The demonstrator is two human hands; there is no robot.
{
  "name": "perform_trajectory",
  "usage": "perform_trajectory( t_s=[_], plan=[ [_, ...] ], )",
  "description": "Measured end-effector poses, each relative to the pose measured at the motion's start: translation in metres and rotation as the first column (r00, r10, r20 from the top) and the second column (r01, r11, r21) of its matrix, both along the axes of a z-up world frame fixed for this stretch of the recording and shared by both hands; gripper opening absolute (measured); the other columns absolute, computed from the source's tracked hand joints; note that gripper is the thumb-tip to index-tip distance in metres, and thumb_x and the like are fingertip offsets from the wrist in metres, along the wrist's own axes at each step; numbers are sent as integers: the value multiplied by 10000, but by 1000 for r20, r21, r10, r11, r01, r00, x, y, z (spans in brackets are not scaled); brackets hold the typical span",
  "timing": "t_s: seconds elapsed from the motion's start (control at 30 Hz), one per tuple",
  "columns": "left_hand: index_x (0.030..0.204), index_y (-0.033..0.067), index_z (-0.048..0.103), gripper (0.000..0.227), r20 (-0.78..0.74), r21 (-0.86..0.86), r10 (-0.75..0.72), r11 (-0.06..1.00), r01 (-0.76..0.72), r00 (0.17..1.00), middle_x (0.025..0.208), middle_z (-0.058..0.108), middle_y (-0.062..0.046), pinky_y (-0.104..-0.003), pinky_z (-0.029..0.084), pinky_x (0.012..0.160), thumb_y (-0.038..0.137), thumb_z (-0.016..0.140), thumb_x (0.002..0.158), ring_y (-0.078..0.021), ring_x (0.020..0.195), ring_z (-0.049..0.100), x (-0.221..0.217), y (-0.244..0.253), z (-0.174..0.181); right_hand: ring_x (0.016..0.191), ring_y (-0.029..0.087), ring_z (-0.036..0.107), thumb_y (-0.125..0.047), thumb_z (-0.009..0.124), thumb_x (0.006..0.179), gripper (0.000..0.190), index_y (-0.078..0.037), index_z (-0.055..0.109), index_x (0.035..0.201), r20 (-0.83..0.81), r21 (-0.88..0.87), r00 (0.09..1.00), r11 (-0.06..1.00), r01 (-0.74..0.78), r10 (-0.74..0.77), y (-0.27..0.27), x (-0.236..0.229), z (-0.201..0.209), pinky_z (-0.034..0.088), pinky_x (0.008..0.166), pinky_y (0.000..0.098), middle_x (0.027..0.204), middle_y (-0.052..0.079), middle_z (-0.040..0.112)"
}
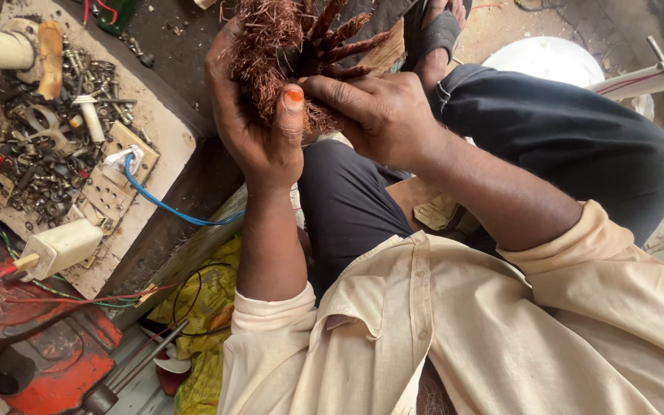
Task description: The person sits at a cluttered workbench and uses a screwdriver to scrape and separate strands of copper wire from a tangled bundle. They repeatedly pull and twist the wire with both hands to loosen the strands and continue scraping the surface.
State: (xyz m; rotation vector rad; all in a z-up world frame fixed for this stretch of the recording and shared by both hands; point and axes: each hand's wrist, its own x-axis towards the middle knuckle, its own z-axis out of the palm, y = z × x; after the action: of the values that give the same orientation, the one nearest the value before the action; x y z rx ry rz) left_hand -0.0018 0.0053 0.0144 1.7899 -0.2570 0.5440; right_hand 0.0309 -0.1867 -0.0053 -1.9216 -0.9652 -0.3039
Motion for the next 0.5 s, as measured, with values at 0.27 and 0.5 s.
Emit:
perform_trajectory(
  t_s=[0.27, 0.5],
  plan=[
    [1534, 74, 443, 589, 16, 28, 77, 997, -77, 997, 1455, 528, -78, -347, 474, 1141, 471, 595, 1127, -181, 1324, 557, 0, 0, -1, 701, 243, 702, -137, 788, 932, 463, -97, 636, 1367, 21, -161, 997, 984, 79, -77, -1, -8, 28, 501, 661, 439, 825, 43, 700],
    [1352, 27, 530, 428, -11, -153, 160, 975, -160, 987, 1159, 609, -86, -297, 493, 917, 416, 533, 1173, -169, 1008, 605, 4, 2, -12, 824, 211, 696, -92, 690, 991, 106, -147, 699, 1081, 140, -277, 985, 951, 134, -98, -62, 11, 63, 524, 684, 341, 910, 42, 688]
  ],
)
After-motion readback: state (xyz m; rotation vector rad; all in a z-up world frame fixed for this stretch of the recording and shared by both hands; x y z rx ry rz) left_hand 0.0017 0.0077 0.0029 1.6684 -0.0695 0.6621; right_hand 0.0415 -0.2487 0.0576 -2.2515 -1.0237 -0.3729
